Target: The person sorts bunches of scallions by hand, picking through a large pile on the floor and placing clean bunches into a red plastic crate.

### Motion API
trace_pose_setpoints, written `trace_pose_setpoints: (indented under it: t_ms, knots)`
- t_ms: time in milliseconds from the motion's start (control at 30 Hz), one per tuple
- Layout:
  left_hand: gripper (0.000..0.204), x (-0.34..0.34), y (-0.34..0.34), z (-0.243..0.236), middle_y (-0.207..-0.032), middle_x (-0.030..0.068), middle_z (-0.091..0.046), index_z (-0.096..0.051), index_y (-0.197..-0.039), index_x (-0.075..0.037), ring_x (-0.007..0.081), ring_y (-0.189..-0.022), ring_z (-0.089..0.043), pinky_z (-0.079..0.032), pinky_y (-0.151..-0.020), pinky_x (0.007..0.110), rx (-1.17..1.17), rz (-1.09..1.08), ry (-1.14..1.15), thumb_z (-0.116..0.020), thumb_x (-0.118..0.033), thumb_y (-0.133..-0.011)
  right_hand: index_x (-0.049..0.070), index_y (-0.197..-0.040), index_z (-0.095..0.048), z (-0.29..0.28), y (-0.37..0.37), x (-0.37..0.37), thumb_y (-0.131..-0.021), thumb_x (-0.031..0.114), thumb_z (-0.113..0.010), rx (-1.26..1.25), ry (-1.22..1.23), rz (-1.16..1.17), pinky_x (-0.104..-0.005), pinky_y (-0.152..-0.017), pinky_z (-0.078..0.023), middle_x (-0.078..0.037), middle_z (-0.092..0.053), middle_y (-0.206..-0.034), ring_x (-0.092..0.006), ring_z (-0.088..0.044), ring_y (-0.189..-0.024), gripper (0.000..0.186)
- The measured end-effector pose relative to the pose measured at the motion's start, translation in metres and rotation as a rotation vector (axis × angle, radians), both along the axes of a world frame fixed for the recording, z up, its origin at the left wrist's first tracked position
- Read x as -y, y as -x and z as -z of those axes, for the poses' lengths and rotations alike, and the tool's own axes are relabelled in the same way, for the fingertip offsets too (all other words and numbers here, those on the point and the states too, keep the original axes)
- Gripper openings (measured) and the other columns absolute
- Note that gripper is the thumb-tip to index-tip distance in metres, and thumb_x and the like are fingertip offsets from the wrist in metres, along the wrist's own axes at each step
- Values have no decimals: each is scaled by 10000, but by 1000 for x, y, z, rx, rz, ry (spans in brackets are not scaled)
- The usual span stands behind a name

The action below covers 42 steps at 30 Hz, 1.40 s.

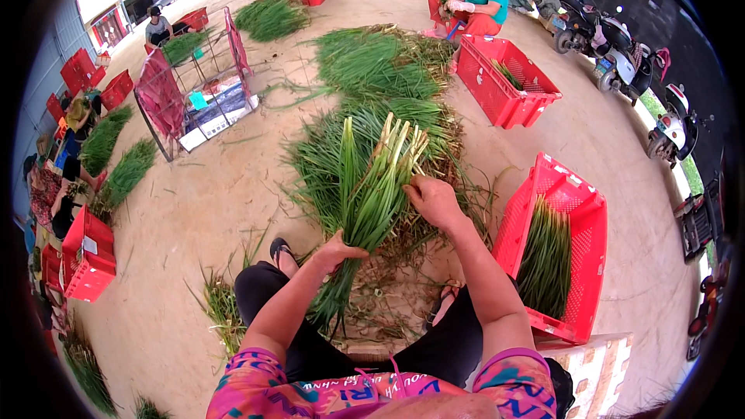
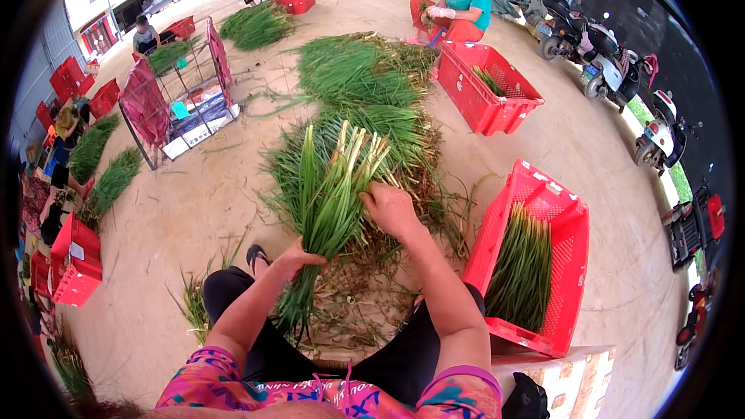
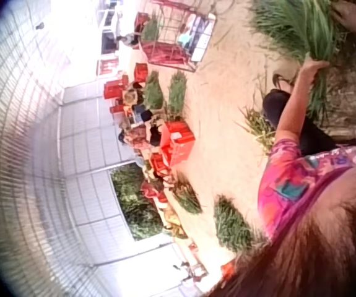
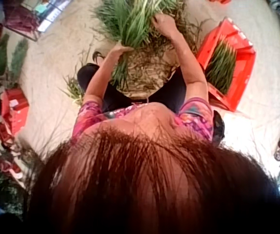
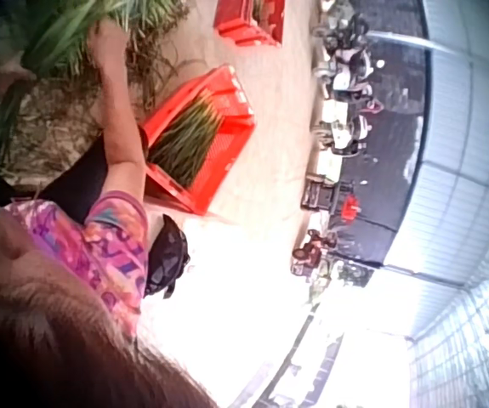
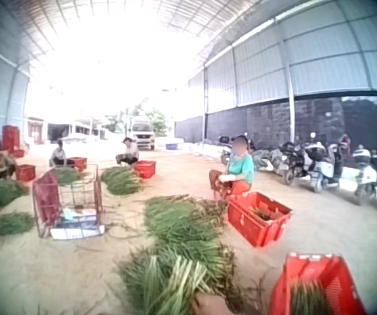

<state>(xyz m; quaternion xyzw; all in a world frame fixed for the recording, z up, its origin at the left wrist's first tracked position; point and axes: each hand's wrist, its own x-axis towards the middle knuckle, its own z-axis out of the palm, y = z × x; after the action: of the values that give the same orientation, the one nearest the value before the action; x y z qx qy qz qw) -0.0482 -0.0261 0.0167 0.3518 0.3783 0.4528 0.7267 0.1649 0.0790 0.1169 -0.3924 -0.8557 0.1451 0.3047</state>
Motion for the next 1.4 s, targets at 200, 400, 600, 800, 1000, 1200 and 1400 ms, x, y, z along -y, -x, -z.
trace_pose_setpoints:
  t_ms: [200,400,600,800,1000,1200,1400]
  knots:
    - [470,3,-3,-10,-879,103,-590,-513,-996,20,187,-740,-579,-466,-664,301,-33,-24,-1,-710,50,-569,11,-644,-492,2,-2,1,-748,127,-500,53,-15,-99,-374,-492,-392,-158,-500,-585,-316,-497,-540,157]
    - [412,2,0,0,-855,93,-592,-526,-981,15,169,-741,-571,-452,-670,286,-69,-26,24,-681,32,-600,3,-677,-542,-26,1,32,-749,116,-522,70,1097,-559,-262,-409,-399,-36,-554,-577,-121,-524,-468,135]
    - [379,-1,0,2,-839,95,-589,-520,-964,8,170,-727,-570,-456,-633,285,-2,20,5,-668,32,-615,-35,-760,-577,-25,-21,-1,-803,76,-498,-475,837,-436,-247,-572,-473,-89,-599,-777,-142,-586,-646,143]
    - [489,5,2,6,-863,111,-577,-463,-1039,4,191,-727,-574,-471,-628,314,14,89,45,-688,39,-607,12,-818,-586,-8,-7,-17,-773,106,-531,-117,-53,-46,-304,-646,-459,-91,-578,-885,-213,-574,-772,118]
    - [532,10,1,-1,-886,114,-573,-459,-1061,2,184,-738,-564,-465,-635,302,-56,108,51,-702,8,-589,46,-800,-601,0,-11,-18,-689,186,-593,323,-14,82,-384,-661,-460,-96,-558,-902,-273,-560,-775,179]
    - [574,11,7,14,-911,98,-574,-458,-1086,10,178,-810,-545,-430,-737,292,-115,103,47,-715,-28,-574,32,-758,-596,1,-14,-15,-672,141,-564,244,62,-51,-405,-637,-449,-155,-530,-843,-313,-548,-756,143]
    - [640,7,5,3,-986,102,-550,-423,-1127,14,178,-868,-533,-421,-764,294,-85,189,26,-730,-33,-567,19,-716,-585,3,-18,-13,-652,109,-527,12,10,-39,-402,-631,-438,-155,-555,-722,-324,-541,-721,125]
